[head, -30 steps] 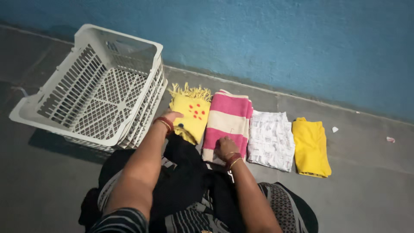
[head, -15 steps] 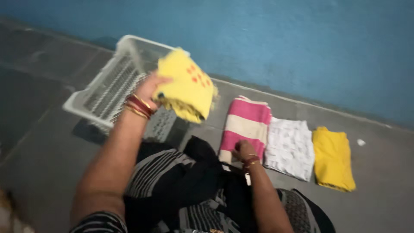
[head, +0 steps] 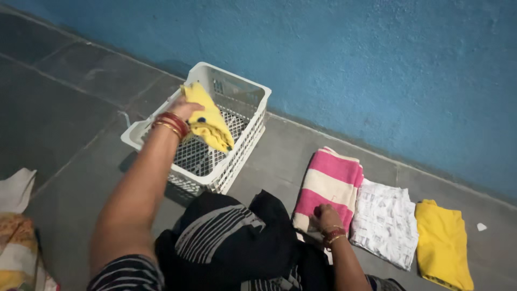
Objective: The person folds several small pieces of clothing, including a yellow cloth, a white patterned cloth, and a pink-and-white striped cloth. They place the folded items into a white plastic basket and arrange them neatly.
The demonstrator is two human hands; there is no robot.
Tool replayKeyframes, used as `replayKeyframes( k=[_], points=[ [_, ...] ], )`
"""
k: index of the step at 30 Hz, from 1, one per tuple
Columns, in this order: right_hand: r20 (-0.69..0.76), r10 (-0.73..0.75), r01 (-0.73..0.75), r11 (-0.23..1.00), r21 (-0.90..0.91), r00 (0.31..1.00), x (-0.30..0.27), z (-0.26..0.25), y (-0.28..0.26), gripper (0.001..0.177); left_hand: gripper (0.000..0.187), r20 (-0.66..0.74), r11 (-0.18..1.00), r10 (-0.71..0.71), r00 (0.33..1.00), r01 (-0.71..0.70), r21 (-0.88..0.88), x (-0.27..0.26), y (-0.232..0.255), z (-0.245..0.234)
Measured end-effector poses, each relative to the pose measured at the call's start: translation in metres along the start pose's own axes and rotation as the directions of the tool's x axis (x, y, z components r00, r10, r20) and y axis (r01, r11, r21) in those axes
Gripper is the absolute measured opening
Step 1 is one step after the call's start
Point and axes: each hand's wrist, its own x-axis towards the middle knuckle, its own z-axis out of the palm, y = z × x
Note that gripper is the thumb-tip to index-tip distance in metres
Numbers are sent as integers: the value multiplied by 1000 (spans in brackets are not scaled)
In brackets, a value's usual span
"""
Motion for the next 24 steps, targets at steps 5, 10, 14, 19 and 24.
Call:
replayKeyframes(
  k=[5, 10, 14, 19, 24],
  points=[
    [152, 145, -150, 989, 22, 978, -4, 0, 4, 38, 45, 22, 981, 54, 998, -58, 184, 79, -46, 9],
    [120, 92, -100, 993, 56, 988, -3, 4, 7, 36, 45, 50, 822, -55, 997, 16, 569, 111, -70, -4],
    [133, 119, -129, 989, 66, 984, 0, 0, 9, 35, 47, -196, 102, -246, 949, 226, 969, 107, -87, -16],
    [142, 81, -95, 991, 93, 987, 0, -1, 6, 36, 51, -72, 268, -73, 995, 89, 959, 101, -89, 3],
    [223, 166, -193, 975, 106, 961, 2, -2, 7, 34, 66, 191, 621, 278, 941, -328, 712, 83, -85, 82]
  ],
)
